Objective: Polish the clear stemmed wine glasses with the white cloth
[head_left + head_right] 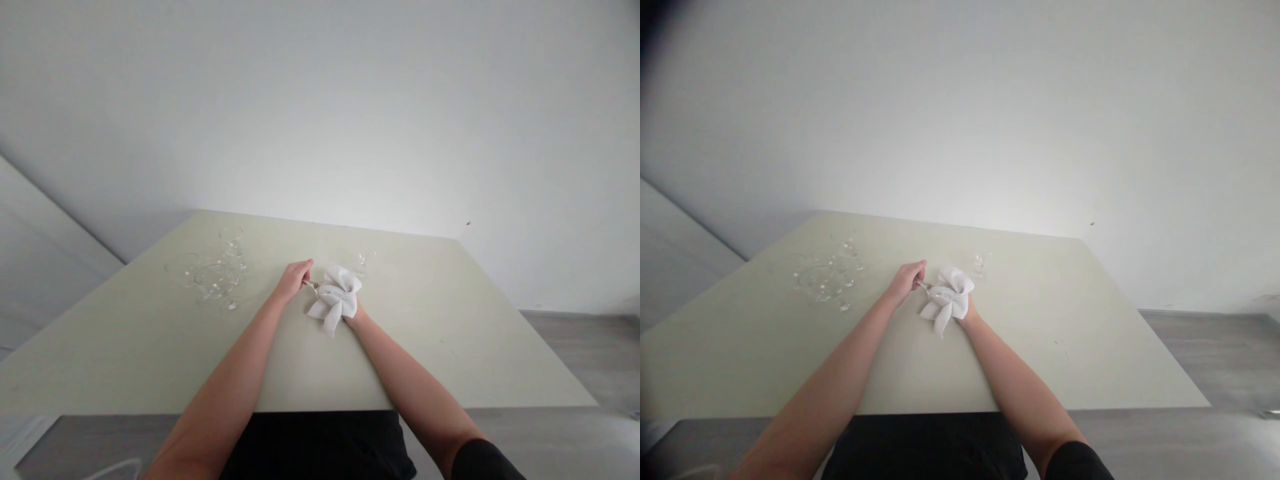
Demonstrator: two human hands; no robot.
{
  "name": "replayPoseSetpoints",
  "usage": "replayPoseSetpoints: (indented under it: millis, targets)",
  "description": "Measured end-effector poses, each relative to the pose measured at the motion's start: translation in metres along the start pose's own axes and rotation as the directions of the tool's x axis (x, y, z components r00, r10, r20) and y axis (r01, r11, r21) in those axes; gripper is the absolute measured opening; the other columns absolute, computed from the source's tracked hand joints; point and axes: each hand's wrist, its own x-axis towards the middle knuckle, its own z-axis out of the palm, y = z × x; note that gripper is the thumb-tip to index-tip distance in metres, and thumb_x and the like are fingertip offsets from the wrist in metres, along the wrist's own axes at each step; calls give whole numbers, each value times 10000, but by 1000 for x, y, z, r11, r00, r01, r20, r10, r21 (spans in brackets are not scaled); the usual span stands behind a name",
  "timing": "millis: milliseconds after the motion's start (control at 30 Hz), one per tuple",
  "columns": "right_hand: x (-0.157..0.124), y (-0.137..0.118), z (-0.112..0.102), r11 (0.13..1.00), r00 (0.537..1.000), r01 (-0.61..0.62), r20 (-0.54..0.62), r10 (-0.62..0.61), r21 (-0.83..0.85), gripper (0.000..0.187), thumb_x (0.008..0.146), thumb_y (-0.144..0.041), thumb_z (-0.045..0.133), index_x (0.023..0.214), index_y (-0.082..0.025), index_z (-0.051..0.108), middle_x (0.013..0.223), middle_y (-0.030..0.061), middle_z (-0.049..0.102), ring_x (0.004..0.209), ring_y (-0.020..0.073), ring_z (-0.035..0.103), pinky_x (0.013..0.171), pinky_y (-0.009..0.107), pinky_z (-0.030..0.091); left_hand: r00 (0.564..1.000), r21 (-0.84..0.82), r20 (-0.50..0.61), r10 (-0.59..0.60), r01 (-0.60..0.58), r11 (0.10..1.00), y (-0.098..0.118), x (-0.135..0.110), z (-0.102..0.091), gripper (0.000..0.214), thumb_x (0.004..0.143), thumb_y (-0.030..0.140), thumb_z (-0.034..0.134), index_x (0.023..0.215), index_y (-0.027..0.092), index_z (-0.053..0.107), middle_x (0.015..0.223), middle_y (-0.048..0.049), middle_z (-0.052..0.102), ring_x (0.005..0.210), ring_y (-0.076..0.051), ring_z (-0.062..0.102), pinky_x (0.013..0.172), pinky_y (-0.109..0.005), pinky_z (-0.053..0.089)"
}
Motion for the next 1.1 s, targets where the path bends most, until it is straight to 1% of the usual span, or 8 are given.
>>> replayPoseSetpoints:
  millis: [100,200,300,600,733,800,967,1100]
  targets:
    - [-1,-4,-2,998,995,25,-99,-31,-61,247,686,-266,774,880,-228,624,954,40,702,1020,276,660,1001,453,526,999,21,2,52,-53,998,1,-1,2,463,819,551,529,518,207,458,452,45,370,416,-92,318,436,-251,234]
    - [-3,-10,-3,990,994,84,-60,-91,-115,293,670,-281,797,905,-216,634,1016,60,701,1077,295,649,1054,466,491,997,29,-2,75,-75,997,0,-2,2,458,818,547,531,518,209,456,457,47,364,421,-93,315,436,-253,235]
    - [-4,-12,-4,988,994,95,-40,-100,-118,327,647,-287,816,912,-210,641,1046,67,705,1113,304,638,1088,465,460,996,32,-12,86,-86,996,-1,-2,2,457,820,540,527,513,209,459,458,45,365,424,-94,320,434,-253,234]
    - [-6,-14,1,985,990,103,-84,-115,-137,323,650,-382,789,913,-241,666,1078,46,709,1144,304,640,1110,440,466,991,0,4,133,-133,991,-2,0,-1,447,831,533,523,531,207,457,466,44,358,428,-92,308,427,-246,218]
    - [-8,-25,1,980,991,120,78,-109,-160,185,722,-404,745,783,-248,665,912,19,710,1041,271,673,1028,387,526,993,-14,-1,119,-119,993,-4,2,-1,443,823,534,532,534,206,459,465,46,359,423,-88,301,425,-243,214]
    - [-7,-31,1,974,982,142,149,-117,-174,170,745,-390,735,715,-246,649,842,16,692,999,256,675,1012,363,529,995,-24,-7,102,-103,994,-5,2,-1,440,818,531,537,533,205,463,464,47,360,419,-85,298,423,-241,212]
    - [-6,-34,-3,979,982,141,149,-119,-145,205,677,-340,808,699,-229,637,907,45,685,1135,281,616,1118,401,432,997,-27,-27,76,-77,997,-6,2,-2,454,807,541,545,513,203,470,454,42,366,410,-83,307,419,-240,217]
    - [-9,-31,-3,991,990,90,121,-78,-95,228,645,-317,840,728,-229,646,899,65,678,1194,306,584,1085,458,466,998,-50,-31,48,-50,998,-3,0,-2,465,797,546,563,502,199,469,453,38,373,409,-80,322,421,-238,222]
